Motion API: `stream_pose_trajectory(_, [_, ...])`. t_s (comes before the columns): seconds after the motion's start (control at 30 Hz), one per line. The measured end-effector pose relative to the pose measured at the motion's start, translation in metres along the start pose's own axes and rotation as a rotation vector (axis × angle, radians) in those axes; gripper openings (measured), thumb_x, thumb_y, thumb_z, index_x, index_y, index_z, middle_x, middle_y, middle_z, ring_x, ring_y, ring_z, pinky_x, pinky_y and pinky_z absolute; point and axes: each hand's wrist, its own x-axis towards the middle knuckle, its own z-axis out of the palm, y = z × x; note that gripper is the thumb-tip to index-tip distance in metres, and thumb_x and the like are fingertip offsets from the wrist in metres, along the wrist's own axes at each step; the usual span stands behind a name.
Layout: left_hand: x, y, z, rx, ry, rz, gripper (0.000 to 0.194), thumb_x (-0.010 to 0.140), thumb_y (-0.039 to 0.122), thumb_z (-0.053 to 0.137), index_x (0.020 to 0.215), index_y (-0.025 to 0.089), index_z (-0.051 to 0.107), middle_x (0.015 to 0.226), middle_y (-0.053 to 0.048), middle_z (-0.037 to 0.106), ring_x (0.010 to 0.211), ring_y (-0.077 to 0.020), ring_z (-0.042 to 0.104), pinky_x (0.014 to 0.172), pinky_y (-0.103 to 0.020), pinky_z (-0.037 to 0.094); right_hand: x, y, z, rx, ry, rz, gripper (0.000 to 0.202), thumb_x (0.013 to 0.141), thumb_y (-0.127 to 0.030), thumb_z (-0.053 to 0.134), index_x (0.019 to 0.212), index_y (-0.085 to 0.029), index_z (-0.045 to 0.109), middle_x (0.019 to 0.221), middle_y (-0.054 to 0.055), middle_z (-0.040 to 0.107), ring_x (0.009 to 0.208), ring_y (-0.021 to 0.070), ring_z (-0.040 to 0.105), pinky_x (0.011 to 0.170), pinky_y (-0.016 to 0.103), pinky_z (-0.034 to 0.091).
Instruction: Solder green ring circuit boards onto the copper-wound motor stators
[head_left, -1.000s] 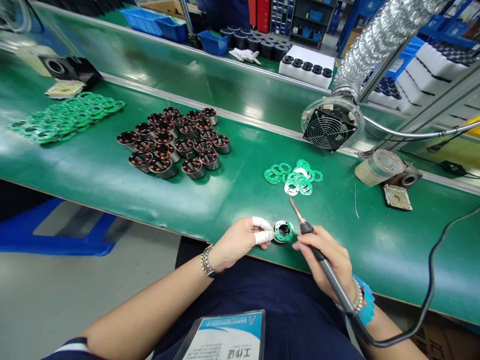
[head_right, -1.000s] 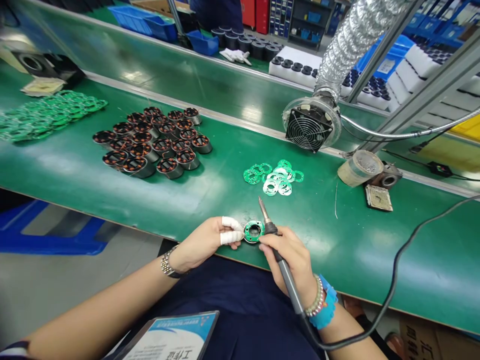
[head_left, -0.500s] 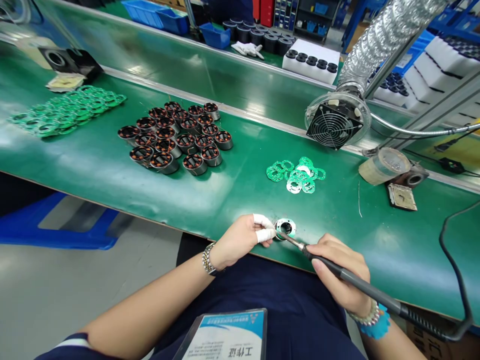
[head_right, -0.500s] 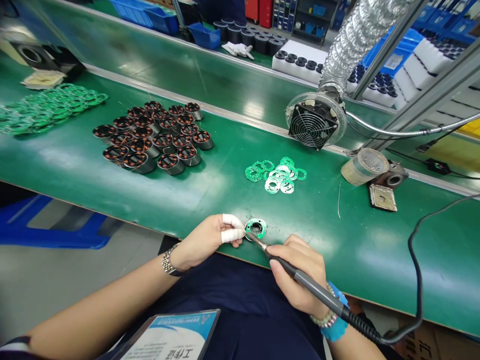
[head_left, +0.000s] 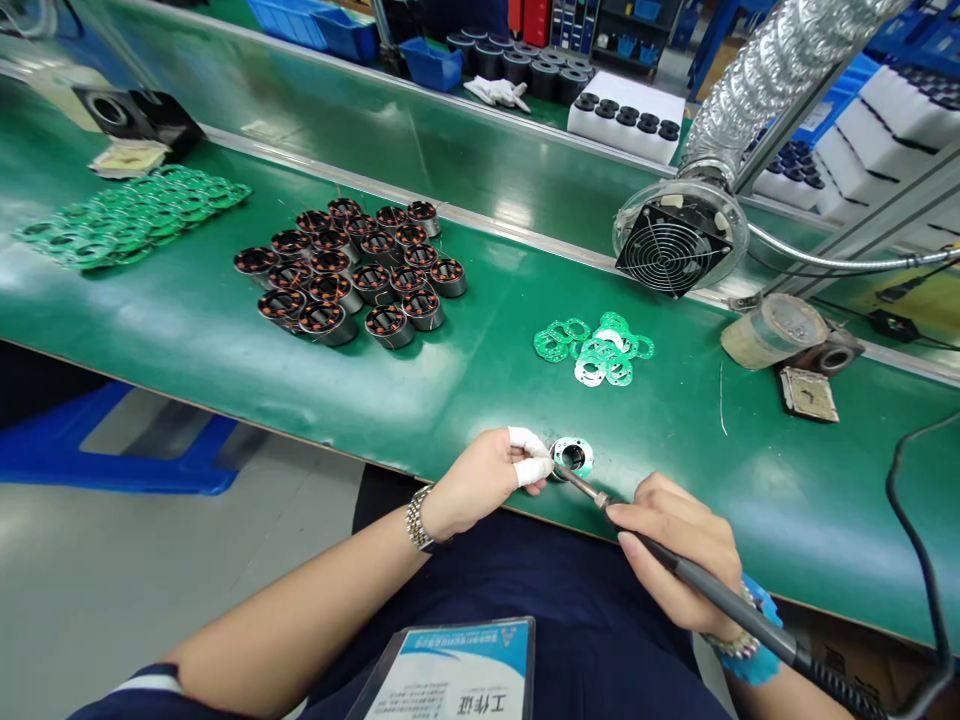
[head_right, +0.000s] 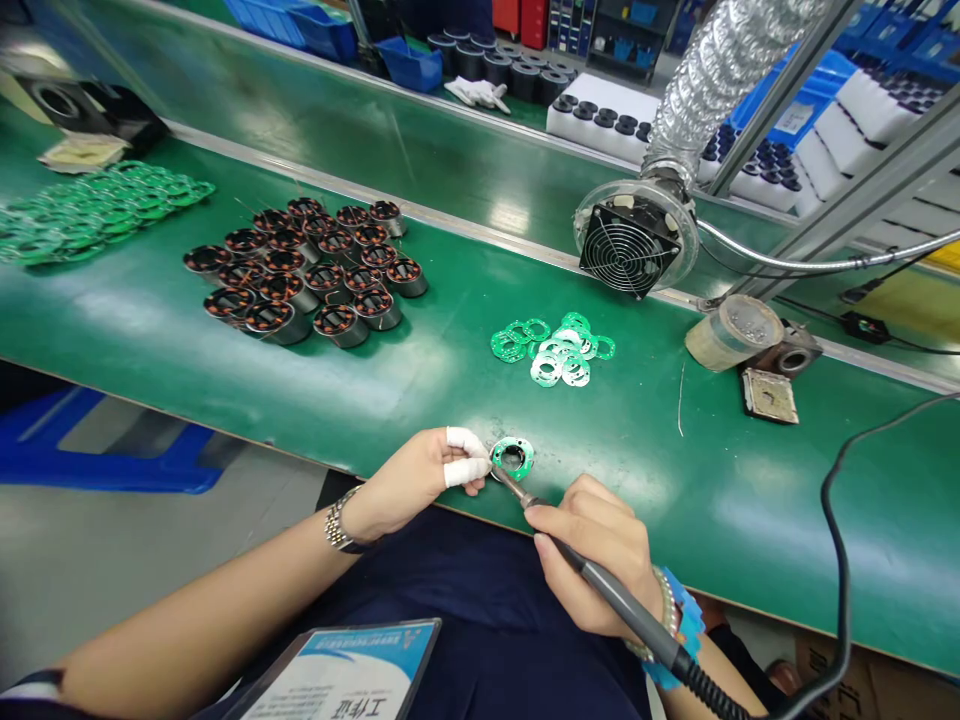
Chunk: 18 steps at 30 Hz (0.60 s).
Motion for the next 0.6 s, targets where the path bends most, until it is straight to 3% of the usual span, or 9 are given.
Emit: stream_pose_trajectory(0.6, [-0.0008,0.0029,0.0012,-0.014,0.012,-0.016,0.007,0.067,0.018,0.064,0.066,0.013,0.059,0.058,0.001,0.061,0.053,-0.0094,0.056,0.058,-0.022,0.046,-0.0013,0.0,-0.0061,0.002,0.022,-0.012,0.029,0.072,-0.005,0.053,0.097,-0.016,0.065,0.059,0.002,0.053,0.056,0.0144,0.049,0.053,0.03,0.044])
